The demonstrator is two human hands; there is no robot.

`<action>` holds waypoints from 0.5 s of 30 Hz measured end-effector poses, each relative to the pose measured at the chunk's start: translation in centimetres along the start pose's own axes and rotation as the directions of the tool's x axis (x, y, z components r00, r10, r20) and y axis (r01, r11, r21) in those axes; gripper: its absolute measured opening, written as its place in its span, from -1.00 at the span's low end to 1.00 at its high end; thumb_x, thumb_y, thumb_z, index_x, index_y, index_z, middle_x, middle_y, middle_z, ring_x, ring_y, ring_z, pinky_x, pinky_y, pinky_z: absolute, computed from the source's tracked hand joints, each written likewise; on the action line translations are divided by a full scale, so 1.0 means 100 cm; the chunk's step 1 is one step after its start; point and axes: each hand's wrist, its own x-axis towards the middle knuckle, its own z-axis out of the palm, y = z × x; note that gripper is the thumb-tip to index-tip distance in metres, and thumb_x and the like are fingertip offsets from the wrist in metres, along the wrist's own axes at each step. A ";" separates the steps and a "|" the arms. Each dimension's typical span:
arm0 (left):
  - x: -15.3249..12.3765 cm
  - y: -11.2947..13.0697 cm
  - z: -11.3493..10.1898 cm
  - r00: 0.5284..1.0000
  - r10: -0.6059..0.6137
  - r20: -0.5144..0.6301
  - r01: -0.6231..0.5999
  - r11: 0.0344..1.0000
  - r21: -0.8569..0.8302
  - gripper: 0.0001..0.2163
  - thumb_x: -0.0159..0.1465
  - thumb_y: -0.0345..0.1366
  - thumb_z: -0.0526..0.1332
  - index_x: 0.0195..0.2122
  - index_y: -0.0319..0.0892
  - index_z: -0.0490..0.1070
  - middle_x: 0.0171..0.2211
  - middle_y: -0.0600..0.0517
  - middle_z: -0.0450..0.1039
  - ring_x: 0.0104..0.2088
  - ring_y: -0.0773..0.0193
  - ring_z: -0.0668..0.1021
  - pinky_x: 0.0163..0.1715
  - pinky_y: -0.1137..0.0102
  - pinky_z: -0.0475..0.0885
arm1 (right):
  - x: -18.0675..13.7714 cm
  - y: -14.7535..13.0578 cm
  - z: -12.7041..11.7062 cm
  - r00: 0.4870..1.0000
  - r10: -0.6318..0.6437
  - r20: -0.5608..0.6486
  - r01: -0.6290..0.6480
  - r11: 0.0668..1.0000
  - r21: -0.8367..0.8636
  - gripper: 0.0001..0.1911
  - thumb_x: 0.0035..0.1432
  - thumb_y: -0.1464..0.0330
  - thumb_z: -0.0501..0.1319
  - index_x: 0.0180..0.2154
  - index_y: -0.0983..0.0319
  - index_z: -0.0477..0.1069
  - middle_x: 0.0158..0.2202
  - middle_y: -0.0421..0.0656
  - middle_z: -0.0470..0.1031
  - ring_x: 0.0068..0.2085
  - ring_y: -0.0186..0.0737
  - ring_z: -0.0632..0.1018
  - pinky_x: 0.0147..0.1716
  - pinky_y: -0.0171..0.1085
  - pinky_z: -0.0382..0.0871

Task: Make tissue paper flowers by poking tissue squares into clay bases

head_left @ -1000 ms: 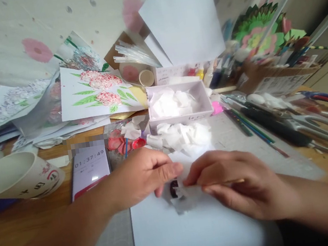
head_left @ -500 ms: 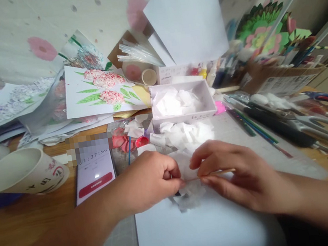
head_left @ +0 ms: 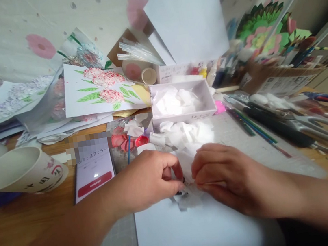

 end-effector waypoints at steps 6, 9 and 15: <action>0.001 -0.001 0.002 1.000 -0.008 0.021 0.008 1.000 -0.008 -0.90 0.06 -0.24 0.21 -0.42 -0.13 0.41 -0.66 0.22 0.30 -0.62 0.43 0.33 -0.62 0.53 0.14 | -0.003 0.004 -0.008 0.987 0.040 -0.155 -0.006 0.977 0.214 -0.89 0.11 0.55 0.15 -0.34 0.26 0.41 -0.35 -0.08 0.48 -0.31 -0.24 0.48 -0.29 -0.23 0.38; 0.001 -0.001 0.002 1.000 -0.003 0.016 0.003 1.000 -0.019 -0.90 0.05 -0.25 0.22 -0.41 -0.13 0.41 -0.67 0.23 0.29 -0.62 0.44 0.33 -0.61 0.54 0.15 | -0.007 0.016 -0.018 0.922 0.149 -0.358 -0.041 0.955 0.293 -0.90 0.10 0.54 0.18 -0.38 0.25 0.41 -0.38 -0.11 0.47 -0.31 -0.24 0.49 -0.32 -0.27 0.40; -0.005 0.001 0.001 0.997 0.005 0.080 0.002 0.996 -0.087 -0.75 0.06 -0.25 0.24 -0.20 -0.02 0.42 -0.62 0.26 0.28 -0.60 0.46 0.32 -0.58 0.57 0.18 | -0.016 0.048 -0.037 0.874 0.189 -0.448 -0.180 0.982 0.063 -0.90 0.12 0.46 0.19 -0.44 0.23 0.41 -0.36 -0.11 0.48 -0.29 -0.21 0.50 -0.30 -0.23 0.40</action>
